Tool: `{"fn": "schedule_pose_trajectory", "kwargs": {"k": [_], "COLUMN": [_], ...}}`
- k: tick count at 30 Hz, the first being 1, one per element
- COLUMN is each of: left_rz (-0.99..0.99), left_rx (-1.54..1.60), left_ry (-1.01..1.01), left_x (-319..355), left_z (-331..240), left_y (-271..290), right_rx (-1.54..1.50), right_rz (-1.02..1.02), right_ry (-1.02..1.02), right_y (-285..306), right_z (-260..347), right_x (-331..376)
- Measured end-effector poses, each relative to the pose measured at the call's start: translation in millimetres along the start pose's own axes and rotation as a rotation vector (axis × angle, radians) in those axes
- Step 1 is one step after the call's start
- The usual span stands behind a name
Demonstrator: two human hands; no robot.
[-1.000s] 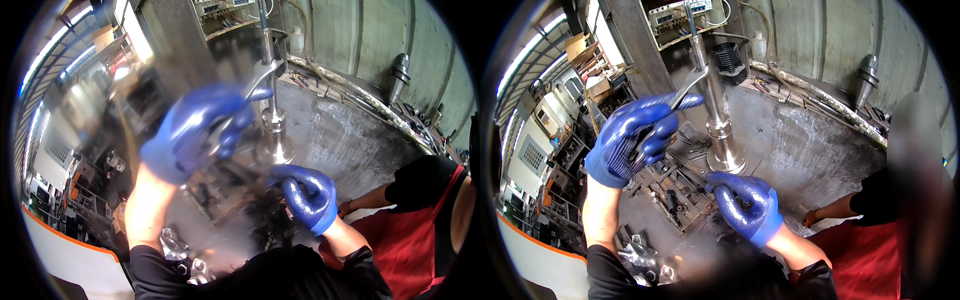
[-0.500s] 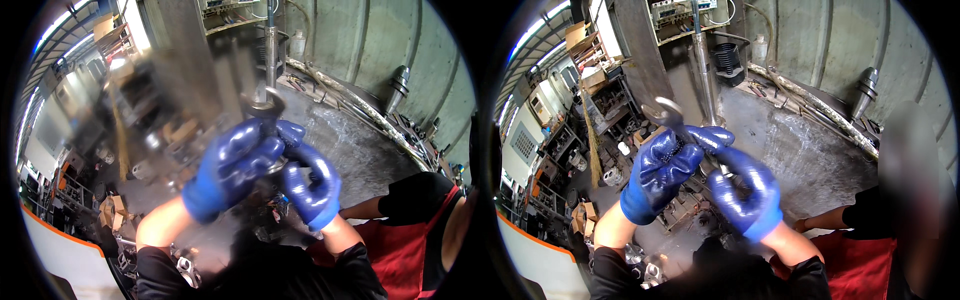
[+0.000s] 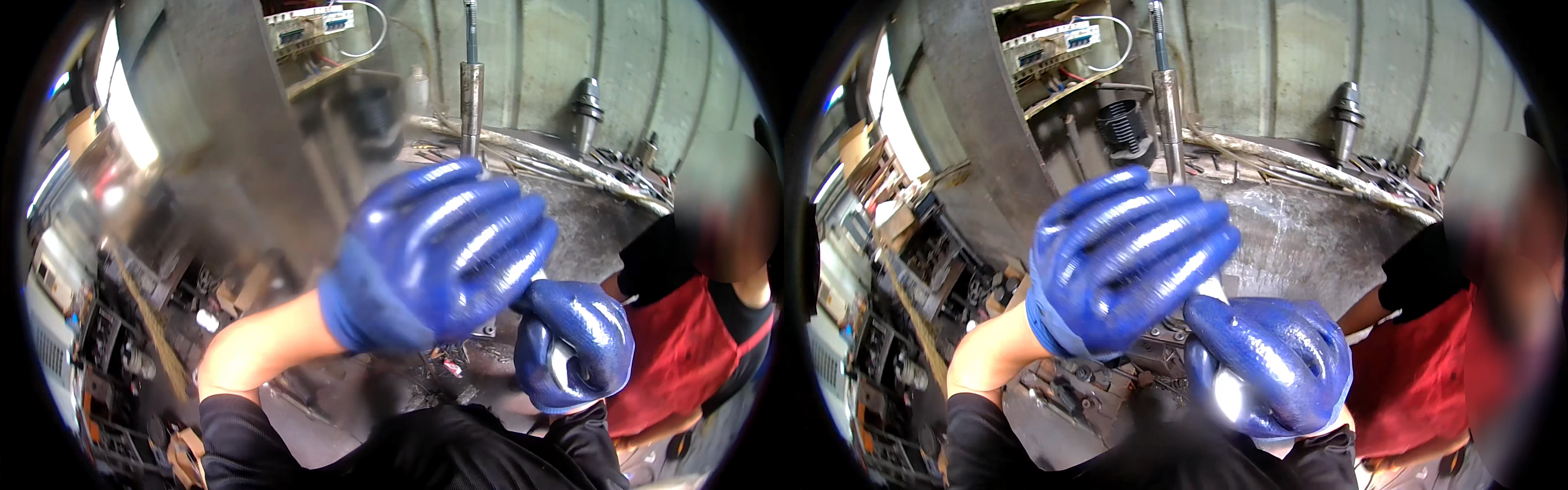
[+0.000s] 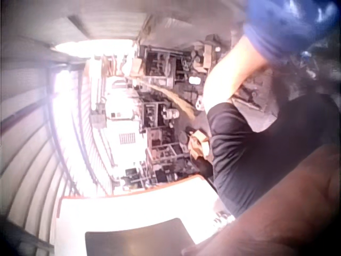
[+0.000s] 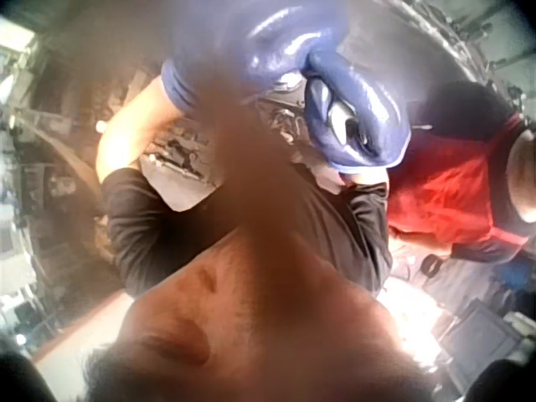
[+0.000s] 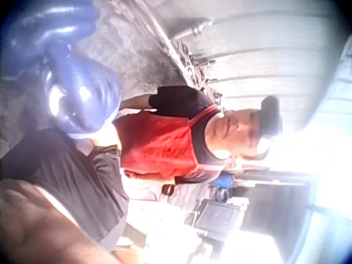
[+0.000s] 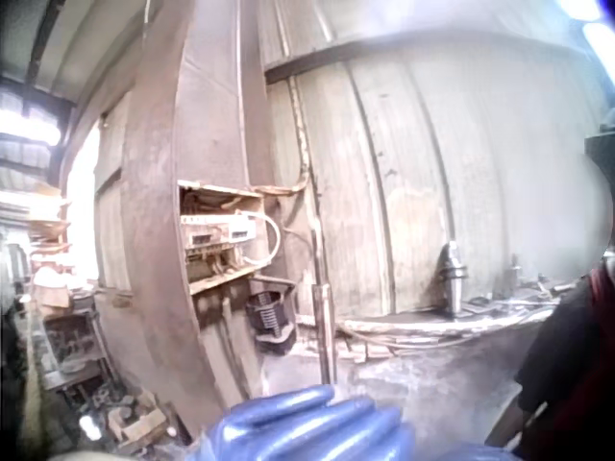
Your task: The person works in a workshop, handling a metal plate and a wrench while assisting another person with a large cylindrical machine. The person moves around the workspace, picks up tools, and positions the metal plate near the machine's base.
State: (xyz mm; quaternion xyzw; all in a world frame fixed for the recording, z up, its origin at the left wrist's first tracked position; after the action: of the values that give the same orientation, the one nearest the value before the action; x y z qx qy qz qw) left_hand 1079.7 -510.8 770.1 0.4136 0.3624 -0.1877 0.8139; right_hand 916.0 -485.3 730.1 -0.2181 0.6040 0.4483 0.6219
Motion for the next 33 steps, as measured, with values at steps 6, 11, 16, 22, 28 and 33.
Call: {"fn": "schedule_pose_trajectory", "kwargs": {"k": [6, 11, 16, 22, 28, 33], "left_rz": [-0.202, -0.193, -0.258, -0.259, -0.259, -0.223], "left_rx": [0.435, 0.777, 0.952, 0.933, 0.991, 0.995], "left_ry": [0.428, 0.557, 0.547, 0.54, 0.566, 0.571], "left_x": [39.3, 53.4, 39.9, 41.5, 44.3, 45.5], "left_z": [87.7, 108.2, 103.8, 107.7, 110.3, 111.4], "left_y": [11.3, -29.4, -37.8, -41.9, -43.8, -41.6], "right_rx": [0.419, 0.443, 0.387, 0.147, 0.41, 0.258], "right_rz": [-0.119, -0.194, -0.173, -0.241, -0.022, -0.041], "right_ry": [-0.077, -0.035, -0.083, -0.278, 0.025, -0.101], "right_y": [-10.4, -21.8, -30.4, -22.3, -23.1, -32.4], "right_z": [34.3, 42.8, 36.5, 27.6, 35.1, 20.3], "right_x": [-2.8, -11.4, -18.8, -19.3, -25.6, -22.8]}}
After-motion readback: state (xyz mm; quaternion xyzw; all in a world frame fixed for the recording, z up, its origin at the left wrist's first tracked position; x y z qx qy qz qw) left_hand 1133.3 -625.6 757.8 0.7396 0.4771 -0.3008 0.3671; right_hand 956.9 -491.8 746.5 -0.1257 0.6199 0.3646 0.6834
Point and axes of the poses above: each hand's wrist, its own x-axis away from the middle knuckle, its own y-axis out of the back of the hand, z = x × y, the point moved 5 cm from there along -x, towards the middle knuckle, and after that the axes turned 13 degrees about x, right-handed, at the moved point
